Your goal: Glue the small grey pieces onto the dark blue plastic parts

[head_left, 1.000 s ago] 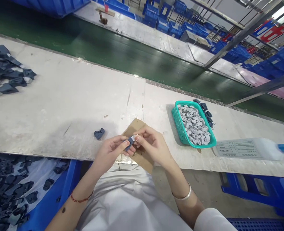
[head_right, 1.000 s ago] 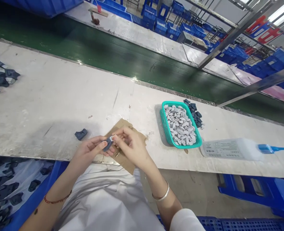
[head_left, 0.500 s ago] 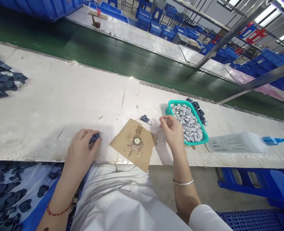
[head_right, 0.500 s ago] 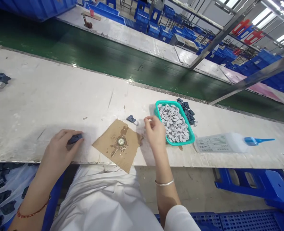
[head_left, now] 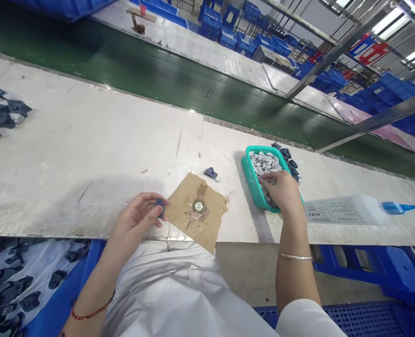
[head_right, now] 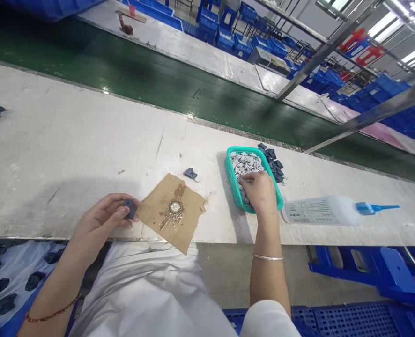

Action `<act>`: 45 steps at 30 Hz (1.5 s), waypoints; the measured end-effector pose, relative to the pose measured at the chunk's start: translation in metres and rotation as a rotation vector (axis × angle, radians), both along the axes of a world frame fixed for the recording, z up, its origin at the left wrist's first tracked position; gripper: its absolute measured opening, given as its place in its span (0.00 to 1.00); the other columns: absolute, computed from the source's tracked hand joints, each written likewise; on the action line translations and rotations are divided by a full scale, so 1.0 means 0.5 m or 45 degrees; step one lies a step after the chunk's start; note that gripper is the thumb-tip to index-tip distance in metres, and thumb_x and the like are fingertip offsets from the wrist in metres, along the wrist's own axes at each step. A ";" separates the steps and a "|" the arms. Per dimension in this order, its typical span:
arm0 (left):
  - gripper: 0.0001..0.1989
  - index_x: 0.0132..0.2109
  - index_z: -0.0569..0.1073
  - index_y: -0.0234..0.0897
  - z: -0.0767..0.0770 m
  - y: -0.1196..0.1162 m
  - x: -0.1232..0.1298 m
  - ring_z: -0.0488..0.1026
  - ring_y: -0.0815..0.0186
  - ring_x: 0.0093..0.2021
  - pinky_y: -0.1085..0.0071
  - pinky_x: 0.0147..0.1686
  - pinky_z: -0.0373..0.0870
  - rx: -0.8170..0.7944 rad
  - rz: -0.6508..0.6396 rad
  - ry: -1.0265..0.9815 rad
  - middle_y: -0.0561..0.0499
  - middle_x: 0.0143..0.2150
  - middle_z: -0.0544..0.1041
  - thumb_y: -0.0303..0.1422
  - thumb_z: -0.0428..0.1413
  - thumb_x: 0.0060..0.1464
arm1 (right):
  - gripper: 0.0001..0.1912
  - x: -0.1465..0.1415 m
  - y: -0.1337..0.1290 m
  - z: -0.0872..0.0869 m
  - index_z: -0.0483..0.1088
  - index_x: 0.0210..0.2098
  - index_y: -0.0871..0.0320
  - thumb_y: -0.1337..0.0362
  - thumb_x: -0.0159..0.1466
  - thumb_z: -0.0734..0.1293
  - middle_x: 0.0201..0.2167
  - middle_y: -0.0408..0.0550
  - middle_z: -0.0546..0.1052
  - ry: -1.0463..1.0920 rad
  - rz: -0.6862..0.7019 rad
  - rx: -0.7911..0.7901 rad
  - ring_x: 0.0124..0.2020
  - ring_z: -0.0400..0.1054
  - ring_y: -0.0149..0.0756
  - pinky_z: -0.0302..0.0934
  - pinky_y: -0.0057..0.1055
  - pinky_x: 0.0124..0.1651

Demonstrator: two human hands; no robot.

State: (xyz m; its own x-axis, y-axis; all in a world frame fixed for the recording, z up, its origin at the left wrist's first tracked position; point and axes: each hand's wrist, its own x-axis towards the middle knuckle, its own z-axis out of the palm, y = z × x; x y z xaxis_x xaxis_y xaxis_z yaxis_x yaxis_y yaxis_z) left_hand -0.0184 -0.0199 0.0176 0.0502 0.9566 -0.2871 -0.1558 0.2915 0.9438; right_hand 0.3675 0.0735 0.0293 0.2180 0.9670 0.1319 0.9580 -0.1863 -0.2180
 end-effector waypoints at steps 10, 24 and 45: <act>0.15 0.47 0.74 0.38 -0.018 0.001 0.041 0.79 0.63 0.44 0.66 0.46 0.78 0.080 -0.026 -0.093 0.44 0.50 0.81 0.38 0.66 0.55 | 0.11 -0.069 -0.049 0.033 0.74 0.40 0.54 0.54 0.64 0.69 0.33 0.48 0.78 1.005 0.179 0.285 0.35 0.73 0.39 0.68 0.36 0.39; 0.12 0.48 0.78 0.37 -0.029 -0.001 0.058 0.79 0.60 0.50 0.68 0.50 0.76 0.065 -0.260 0.027 0.46 0.49 0.82 0.37 0.60 0.59 | 0.22 -0.270 -0.102 -0.019 0.67 0.24 0.57 0.50 0.68 0.66 0.16 0.38 0.66 0.942 0.459 -0.094 0.18 0.55 0.26 0.48 0.26 0.23; 0.10 0.49 0.75 0.38 -0.033 0.000 0.047 0.76 0.63 0.43 0.70 0.39 0.71 0.209 -0.397 0.167 0.48 0.44 0.78 0.37 0.55 0.64 | 0.20 -0.293 -0.117 -0.056 0.62 0.26 0.55 0.59 0.75 0.59 0.20 0.42 0.67 0.281 0.928 0.244 0.21 0.60 0.32 0.53 0.29 0.28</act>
